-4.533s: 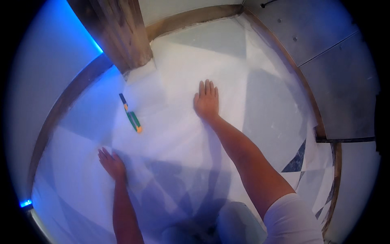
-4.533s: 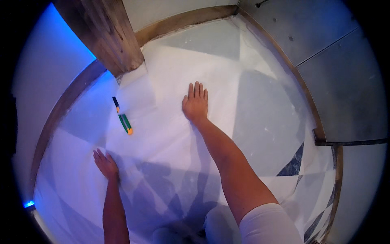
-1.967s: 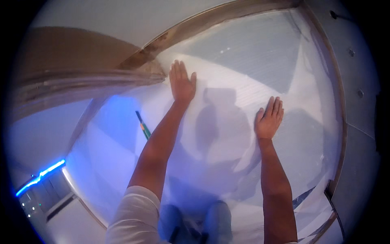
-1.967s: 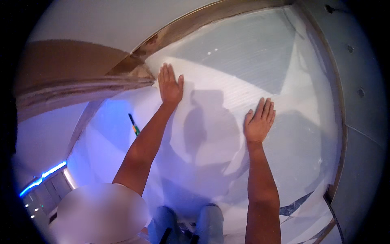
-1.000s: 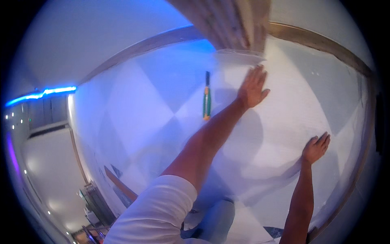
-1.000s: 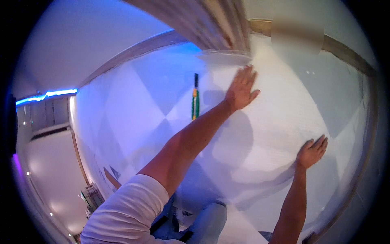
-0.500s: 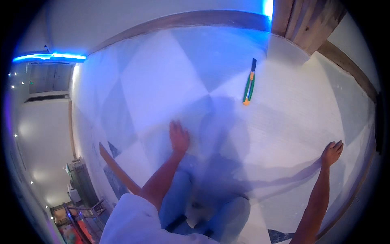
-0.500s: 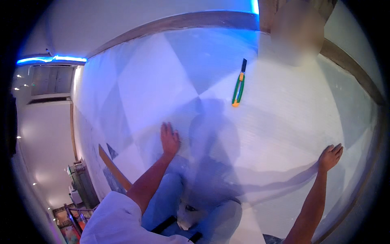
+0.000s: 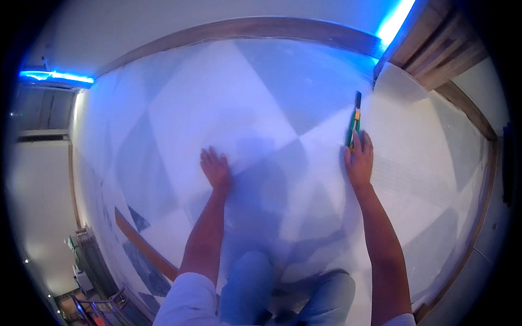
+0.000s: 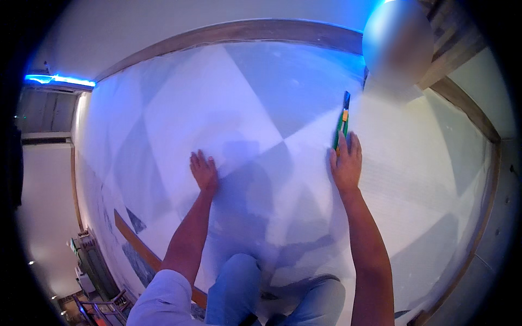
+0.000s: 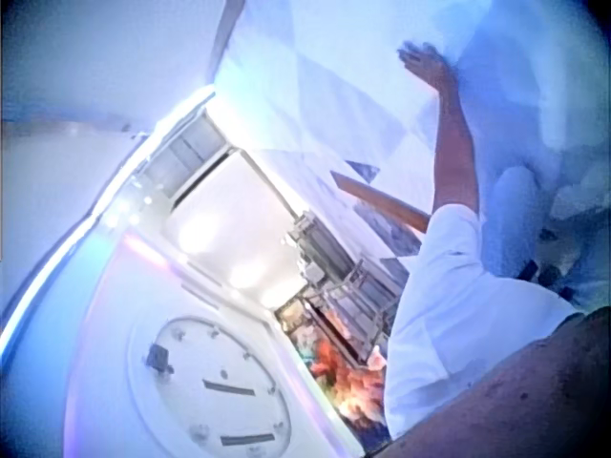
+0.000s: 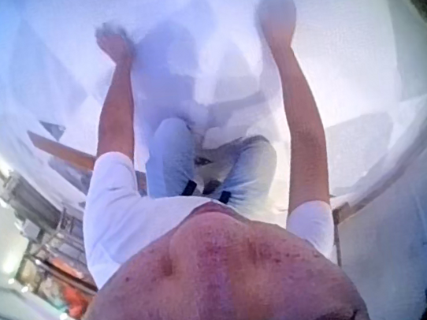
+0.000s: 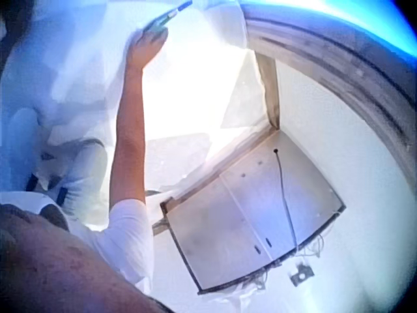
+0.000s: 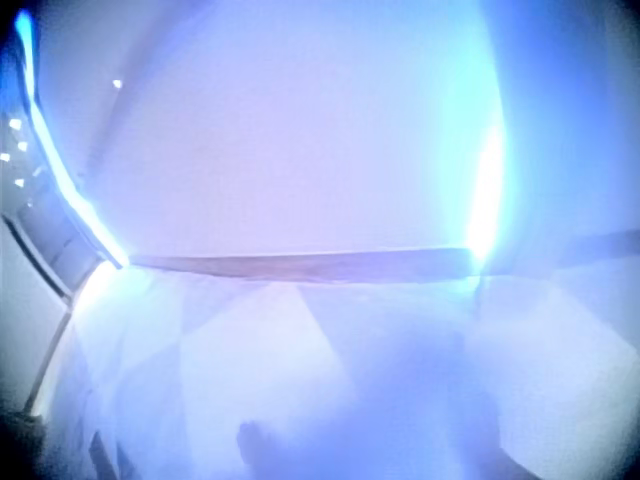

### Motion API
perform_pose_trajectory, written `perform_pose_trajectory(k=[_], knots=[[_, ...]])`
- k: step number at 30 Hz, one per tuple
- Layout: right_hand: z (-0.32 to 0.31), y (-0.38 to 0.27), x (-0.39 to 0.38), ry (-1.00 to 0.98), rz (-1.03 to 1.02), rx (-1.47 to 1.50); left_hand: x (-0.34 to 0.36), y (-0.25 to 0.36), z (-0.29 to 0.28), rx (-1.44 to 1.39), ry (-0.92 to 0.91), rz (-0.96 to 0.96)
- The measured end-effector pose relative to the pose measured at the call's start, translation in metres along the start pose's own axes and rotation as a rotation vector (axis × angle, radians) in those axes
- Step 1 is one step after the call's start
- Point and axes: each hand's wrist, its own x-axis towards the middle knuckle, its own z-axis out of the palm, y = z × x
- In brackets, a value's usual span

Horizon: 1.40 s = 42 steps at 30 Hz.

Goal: The person cuts a white foam underlayment with a utility knife and then begins placing laminate flooring boards over it in a tiled hallway.

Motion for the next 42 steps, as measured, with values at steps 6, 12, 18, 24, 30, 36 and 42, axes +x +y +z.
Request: perform_pose_trajectory(k=[6, 12, 18, 24, 30, 36, 42], knots=[[0.044, -0.015, 0.036, 0.127, 0.064, -0.156, 0.074, -0.052, 0.016, 0.078, 0.043, -0.054], [0.041, -0.018, 0.044, 0.095, 0.073, -0.181, 0.144, -0.046, 0.030, 0.112, 0.017, -0.086], [0.042, -0.019, 0.049, 0.061, 0.096, -0.180, 0.244, 0.053, 0.039, 0.031, 0.067, 0.283], [0.041, -0.019, 0.054, 0.013, 0.121, -0.197, 0.324, 0.213, 0.052, -0.292, -0.028, 0.767], [0.042, -0.017, 0.056, -0.013, 0.123, -0.209, 0.351, 0.270, 0.087, -0.164, 0.099, 0.625], [0.043, -0.016, 0.056, -0.024, 0.143, -0.205, 0.353, 0.275, 0.098, -0.170, 0.071, 0.535], [0.042, -0.015, 0.058, -0.011, 0.145, -0.183, 0.350, 0.276, 0.092, -0.159, 0.080, 0.538]])
